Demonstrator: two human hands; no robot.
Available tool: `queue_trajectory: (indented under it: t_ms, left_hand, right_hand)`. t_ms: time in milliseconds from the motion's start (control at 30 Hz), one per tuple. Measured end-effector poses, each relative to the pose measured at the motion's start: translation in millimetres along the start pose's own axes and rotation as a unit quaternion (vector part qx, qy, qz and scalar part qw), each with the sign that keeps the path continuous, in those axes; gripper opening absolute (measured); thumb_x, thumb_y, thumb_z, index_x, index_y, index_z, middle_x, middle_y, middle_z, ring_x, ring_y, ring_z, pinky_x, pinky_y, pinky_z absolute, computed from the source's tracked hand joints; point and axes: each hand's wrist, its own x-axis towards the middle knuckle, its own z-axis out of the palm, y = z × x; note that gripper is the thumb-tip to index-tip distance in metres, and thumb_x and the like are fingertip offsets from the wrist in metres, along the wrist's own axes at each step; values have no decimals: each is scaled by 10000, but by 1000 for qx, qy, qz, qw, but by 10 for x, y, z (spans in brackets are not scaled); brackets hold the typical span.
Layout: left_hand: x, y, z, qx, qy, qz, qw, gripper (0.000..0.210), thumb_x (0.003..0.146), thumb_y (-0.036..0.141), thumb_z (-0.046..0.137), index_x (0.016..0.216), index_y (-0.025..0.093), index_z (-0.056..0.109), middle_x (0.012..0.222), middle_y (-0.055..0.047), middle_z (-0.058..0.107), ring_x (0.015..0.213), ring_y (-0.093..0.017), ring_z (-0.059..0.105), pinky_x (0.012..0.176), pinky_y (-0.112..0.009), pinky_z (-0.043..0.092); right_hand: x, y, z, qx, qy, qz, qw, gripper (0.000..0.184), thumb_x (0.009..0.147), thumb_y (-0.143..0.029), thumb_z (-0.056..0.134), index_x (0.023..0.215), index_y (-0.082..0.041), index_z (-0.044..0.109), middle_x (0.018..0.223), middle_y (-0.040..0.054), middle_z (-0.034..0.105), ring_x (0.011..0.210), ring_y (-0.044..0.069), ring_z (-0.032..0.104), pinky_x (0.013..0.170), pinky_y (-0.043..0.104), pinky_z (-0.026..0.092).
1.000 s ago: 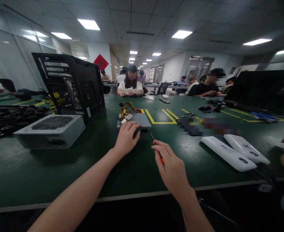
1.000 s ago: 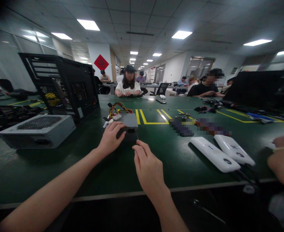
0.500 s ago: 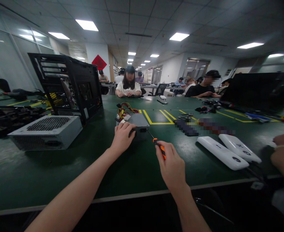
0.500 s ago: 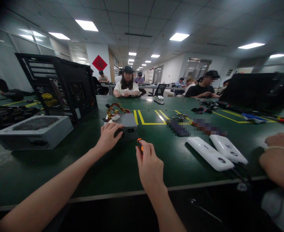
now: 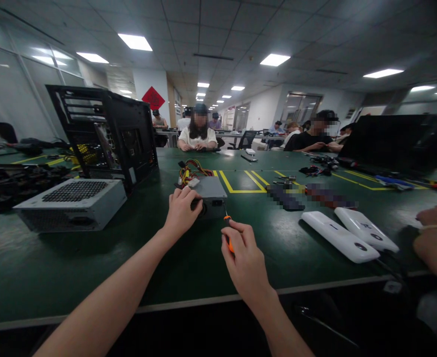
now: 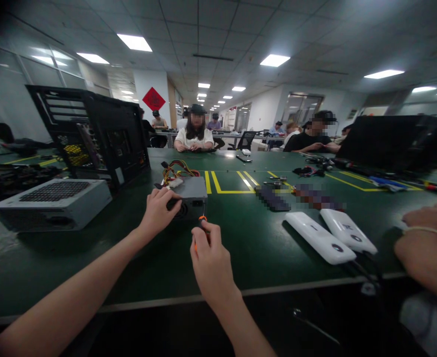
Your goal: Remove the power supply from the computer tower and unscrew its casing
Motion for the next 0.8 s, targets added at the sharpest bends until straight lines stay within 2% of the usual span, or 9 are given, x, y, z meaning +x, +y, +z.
queue_trajectory:
  t_ms: [200, 367, 500, 567, 667, 800]
  left_hand:
    - [-26, 19, -84, 29, 28, -31, 999, 81, 770, 272, 497, 731, 214, 538, 816, -21, 564, 843, -208, 463, 732, -353, 300]
    - [-58, 31, -95, 34, 34, -6, 999, 108, 797, 246, 453, 771, 209, 551, 819, -34, 570, 867, -205, 484, 813, -377, 292]
    - [-62, -9, -46, -2, 11, 59, 998, 235, 807, 255, 458, 1021, 208, 543, 1029, -58, 568, 1006, -206, 463, 889, -359, 294]
    - [-56, -29, -22, -10, -10, 70, 997, 296, 797, 262, 484, 1087, 214, 520, 1107, -60, 550, 1039, -211, 455, 892, -362, 302]
    - [-44, -30, -14, 0, -31, 54, 998, 266, 807, 258, 474, 1064, 221, 532, 1082, -58, 566, 1013, -219, 470, 844, -371, 327]
    - [-33, 7, -57, 27, -31, 39, 998, 188, 815, 271, 463, 969, 210, 552, 991, -57, 579, 970, -230, 478, 776, -366, 341]
  right_hand:
    - [-33, 16, 4, 27, 46, -51, 997, 145, 842, -157, 433, 916, -154, 558, 975, 105, 520, 733, 120, 599, 622, 226, 516]
    - [-38, 34, 33, 45, 57, -67, 995, 147, 823, -140, 455, 906, -149, 577, 964, 108, 529, 768, 133, 600, 650, 232, 516]
    - [-31, 16, 63, 38, 44, -66, 996, 161, 822, -139, 454, 915, -162, 584, 970, 107, 532, 775, 135, 598, 659, 239, 517]
    - [-35, 12, 81, 32, 39, -68, 996, 169, 824, -147, 453, 926, -163, 587, 979, 109, 530, 774, 137, 597, 651, 239, 516]
    - [-51, 22, 96, 30, 30, -71, 997, 174, 828, -154, 448, 932, -166, 587, 995, 111, 524, 773, 137, 595, 632, 235, 514]
    - [-68, 38, 85, 39, 12, -71, 997, 174, 823, -139, 456, 940, -165, 581, 1014, 117, 509, 779, 137, 587, 645, 247, 515]
